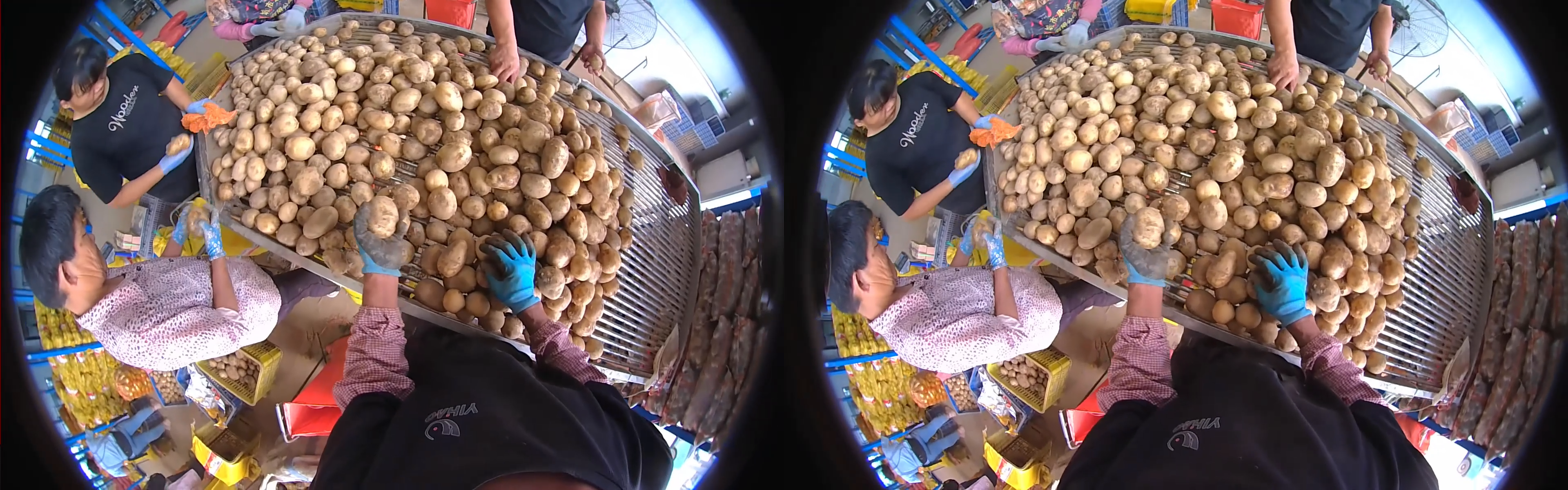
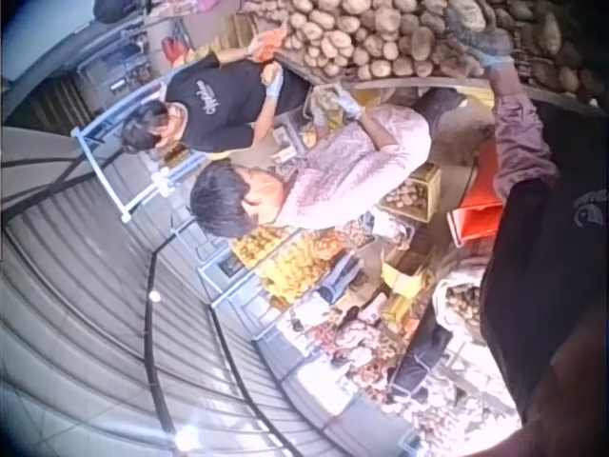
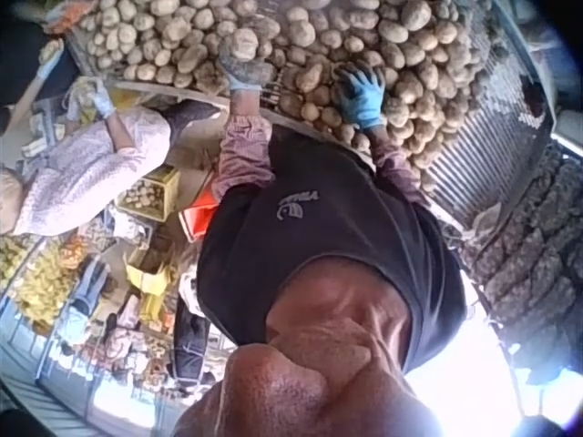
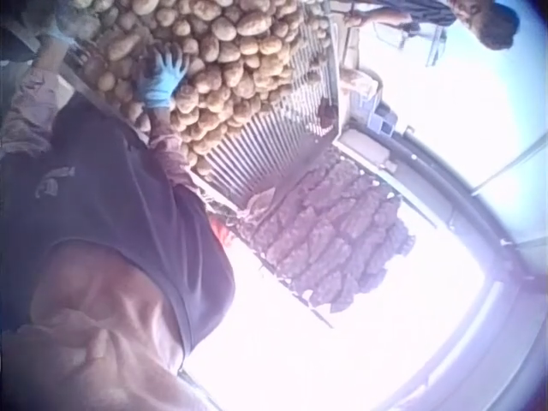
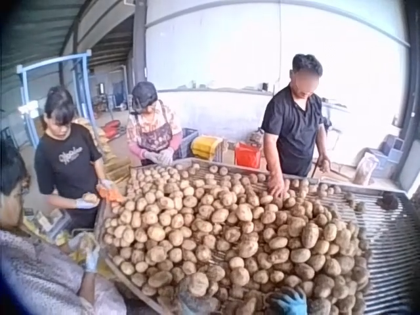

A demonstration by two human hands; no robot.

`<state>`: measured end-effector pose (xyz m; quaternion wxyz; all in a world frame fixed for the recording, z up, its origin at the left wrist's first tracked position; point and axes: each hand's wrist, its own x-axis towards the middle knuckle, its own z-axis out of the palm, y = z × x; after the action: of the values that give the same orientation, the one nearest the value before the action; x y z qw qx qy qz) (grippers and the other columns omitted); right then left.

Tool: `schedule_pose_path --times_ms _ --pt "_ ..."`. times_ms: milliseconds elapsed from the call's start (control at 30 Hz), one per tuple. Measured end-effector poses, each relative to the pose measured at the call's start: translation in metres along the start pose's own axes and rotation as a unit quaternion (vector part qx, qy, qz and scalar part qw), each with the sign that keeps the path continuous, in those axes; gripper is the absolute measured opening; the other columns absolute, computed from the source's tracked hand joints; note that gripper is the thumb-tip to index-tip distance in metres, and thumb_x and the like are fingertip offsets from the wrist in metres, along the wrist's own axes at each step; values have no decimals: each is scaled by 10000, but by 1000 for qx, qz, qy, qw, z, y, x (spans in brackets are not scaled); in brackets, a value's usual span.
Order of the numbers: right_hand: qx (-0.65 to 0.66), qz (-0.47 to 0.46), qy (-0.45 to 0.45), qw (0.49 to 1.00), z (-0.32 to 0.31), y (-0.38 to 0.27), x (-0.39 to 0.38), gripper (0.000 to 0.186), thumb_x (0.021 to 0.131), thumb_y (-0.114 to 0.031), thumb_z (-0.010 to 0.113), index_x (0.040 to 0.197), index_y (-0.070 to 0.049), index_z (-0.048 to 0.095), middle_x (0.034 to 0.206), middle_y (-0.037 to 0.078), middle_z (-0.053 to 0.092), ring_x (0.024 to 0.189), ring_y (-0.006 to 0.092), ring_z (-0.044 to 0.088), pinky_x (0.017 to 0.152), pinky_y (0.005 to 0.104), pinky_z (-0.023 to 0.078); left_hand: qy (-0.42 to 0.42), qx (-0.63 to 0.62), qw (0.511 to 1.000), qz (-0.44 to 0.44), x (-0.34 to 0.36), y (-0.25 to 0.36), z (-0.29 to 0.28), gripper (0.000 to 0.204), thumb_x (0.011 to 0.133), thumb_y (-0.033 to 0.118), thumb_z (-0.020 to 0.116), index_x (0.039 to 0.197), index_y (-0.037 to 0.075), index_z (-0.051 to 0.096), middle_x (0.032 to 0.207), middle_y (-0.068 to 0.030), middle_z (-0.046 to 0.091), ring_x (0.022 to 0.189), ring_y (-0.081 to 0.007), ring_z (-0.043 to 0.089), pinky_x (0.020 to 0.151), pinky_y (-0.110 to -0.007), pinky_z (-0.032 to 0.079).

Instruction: The recorder is sorting potatoes on a metal table and packing them into plastic and mesh bags.

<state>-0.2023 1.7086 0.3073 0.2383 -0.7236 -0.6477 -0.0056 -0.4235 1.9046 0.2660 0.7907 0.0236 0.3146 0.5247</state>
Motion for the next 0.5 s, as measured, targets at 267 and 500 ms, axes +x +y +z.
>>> schedule_pose_path --times_ms 267,500 --pt "3 5 -1 1000 1 0 0 326 814 -227 766 1137 -195 741 1280 -15 691 1348 297 535 1187 538 313 8 221 970 105 10 53 9 371 1033 310 602 1367 148 583 1263 -22 627 1177 -240 607 915 -479 560" --pt "11 1 12 1000 1 -1 0 312 805 -207 768 1116 -192 745 1266 -9 697 1337 293 543 1181 541 319 121 676 573 448 26 133 -64 535 930 169 755 1416 45 569 1415 -166 571 1306 -363 540 1119 -445 457"
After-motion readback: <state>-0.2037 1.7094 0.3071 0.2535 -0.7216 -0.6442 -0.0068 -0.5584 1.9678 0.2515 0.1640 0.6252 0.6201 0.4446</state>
